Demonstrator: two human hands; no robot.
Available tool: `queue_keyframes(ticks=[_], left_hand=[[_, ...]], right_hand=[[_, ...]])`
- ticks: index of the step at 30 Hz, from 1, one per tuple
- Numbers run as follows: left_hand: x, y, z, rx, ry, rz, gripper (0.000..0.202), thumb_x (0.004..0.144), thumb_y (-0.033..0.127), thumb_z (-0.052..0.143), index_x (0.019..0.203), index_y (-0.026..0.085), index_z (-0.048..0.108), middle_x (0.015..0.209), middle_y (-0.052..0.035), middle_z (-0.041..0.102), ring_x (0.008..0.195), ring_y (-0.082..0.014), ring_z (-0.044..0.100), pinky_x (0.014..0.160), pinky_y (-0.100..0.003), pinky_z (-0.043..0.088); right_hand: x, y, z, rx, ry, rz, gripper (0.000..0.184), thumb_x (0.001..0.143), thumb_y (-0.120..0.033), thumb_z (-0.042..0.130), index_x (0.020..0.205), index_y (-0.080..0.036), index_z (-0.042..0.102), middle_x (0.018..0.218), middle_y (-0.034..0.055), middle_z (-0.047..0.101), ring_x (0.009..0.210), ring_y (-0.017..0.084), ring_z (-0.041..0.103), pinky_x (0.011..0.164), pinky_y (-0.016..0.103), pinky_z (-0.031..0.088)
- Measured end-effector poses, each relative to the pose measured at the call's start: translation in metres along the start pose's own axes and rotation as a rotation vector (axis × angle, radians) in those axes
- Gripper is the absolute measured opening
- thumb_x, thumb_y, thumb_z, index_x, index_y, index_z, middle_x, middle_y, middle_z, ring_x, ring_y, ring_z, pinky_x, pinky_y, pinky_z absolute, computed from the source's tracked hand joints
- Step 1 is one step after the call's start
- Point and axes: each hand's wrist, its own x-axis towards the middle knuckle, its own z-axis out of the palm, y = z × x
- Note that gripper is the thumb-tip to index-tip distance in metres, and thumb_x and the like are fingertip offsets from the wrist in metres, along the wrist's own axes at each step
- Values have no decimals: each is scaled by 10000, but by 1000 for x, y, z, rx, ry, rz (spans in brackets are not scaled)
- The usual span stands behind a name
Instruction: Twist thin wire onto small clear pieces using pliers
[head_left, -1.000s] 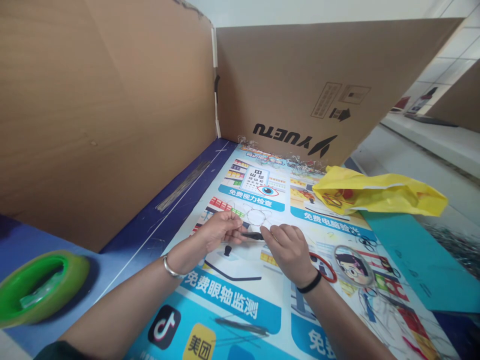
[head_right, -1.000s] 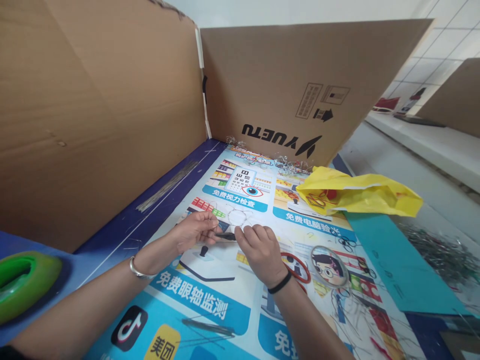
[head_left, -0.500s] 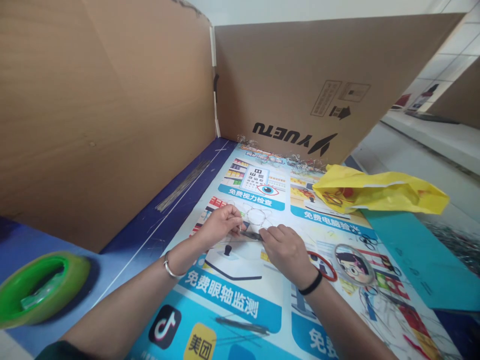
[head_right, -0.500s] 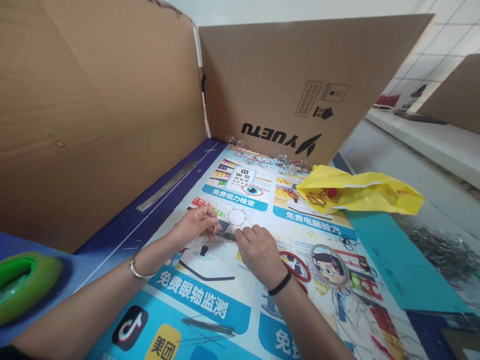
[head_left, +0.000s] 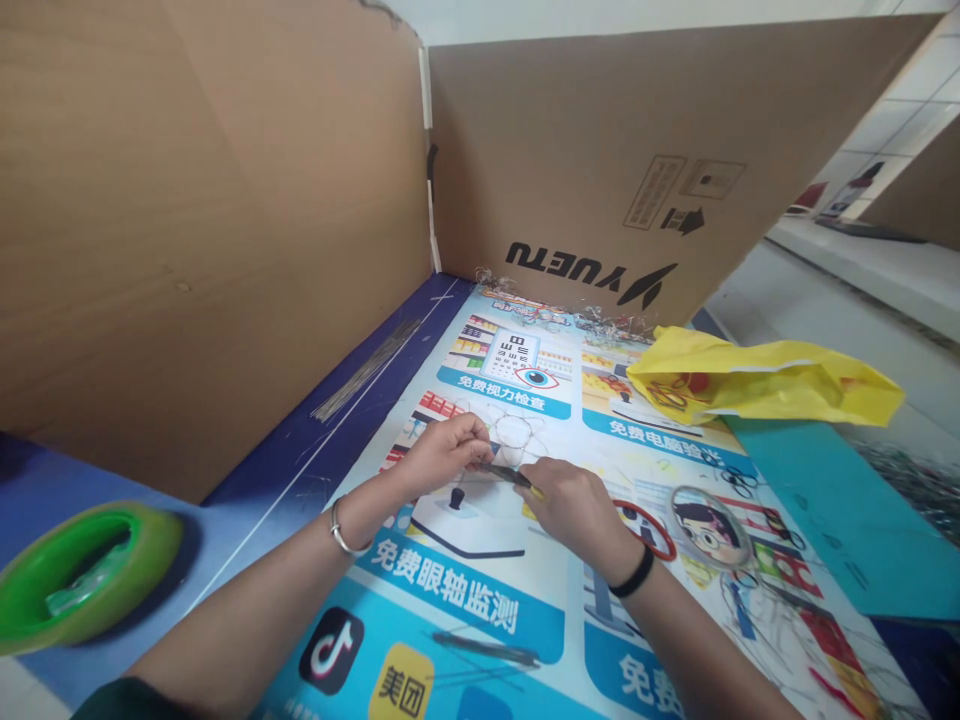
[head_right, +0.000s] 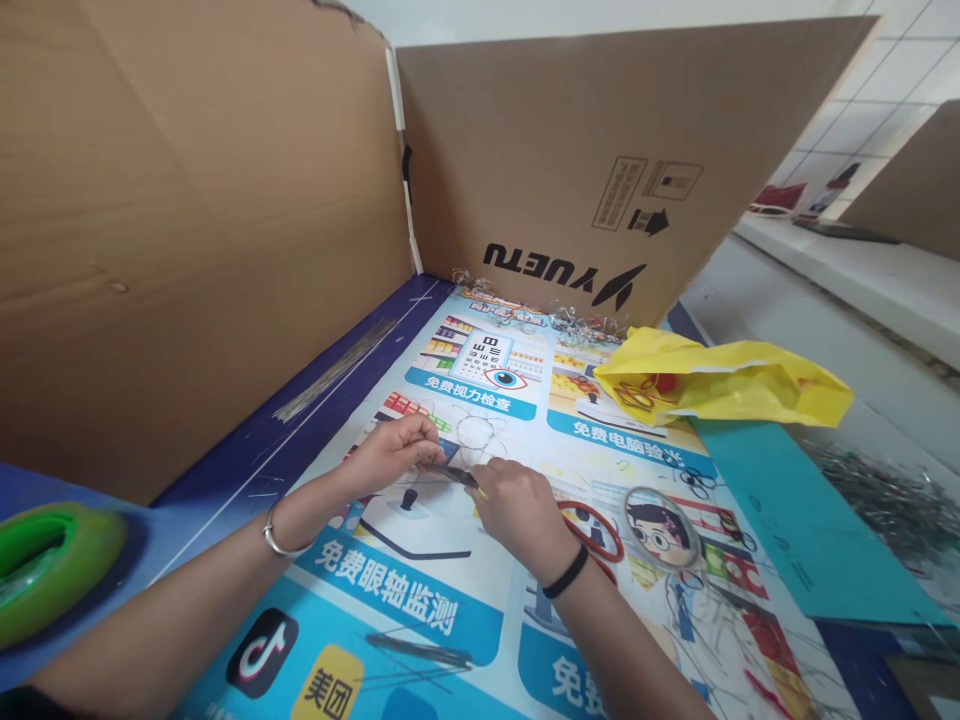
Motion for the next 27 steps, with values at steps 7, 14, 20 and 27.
queue_keyframes(ticks=[7, 14, 20, 27], left_hand=[[1, 2, -3, -239, -79, -97, 156, 815, 299, 494, 842, 153, 542, 868, -53, 660, 735, -126, 633, 687, -267, 493], [5, -3, -2, -411, -6, -271, 222, 809, 338, 531, 843, 121, 555, 826, -91, 669, 665, -146, 659, 618, -265, 502], [5, -7, 3, -460, 31, -346, 225, 801, 341, 550, 813, 117, 552, 731, -72, 661, 622, -145, 654, 559, -239, 498], [0, -11, 10, -566, -122, -346, 280, 754, 388, 603, 802, 114, 572, 745, -70, 639, 625, -159, 653, 497, -216, 472]], right_hand=[[2, 5, 6, 47, 64, 47, 171, 840, -313, 495, 924, -228, 617, 819, 20, 625, 789, 158, 576, 644, 236, 381], [4, 10, 18, 65, 223, 21, 156, 828, -297, 518, 904, -206, 621, 806, 31, 597, 768, 154, 541, 662, 250, 380], [3, 6, 12, -129, 428, -55, 192, 842, -262, 504, 983, -171, 598, 819, 65, 571, 801, 188, 474, 707, 324, 334], [-3, 0, 3, -317, 444, -272, 223, 860, -152, 463, 1055, -190, 565, 880, 58, 570, 820, 179, 443, 718, 337, 299]])
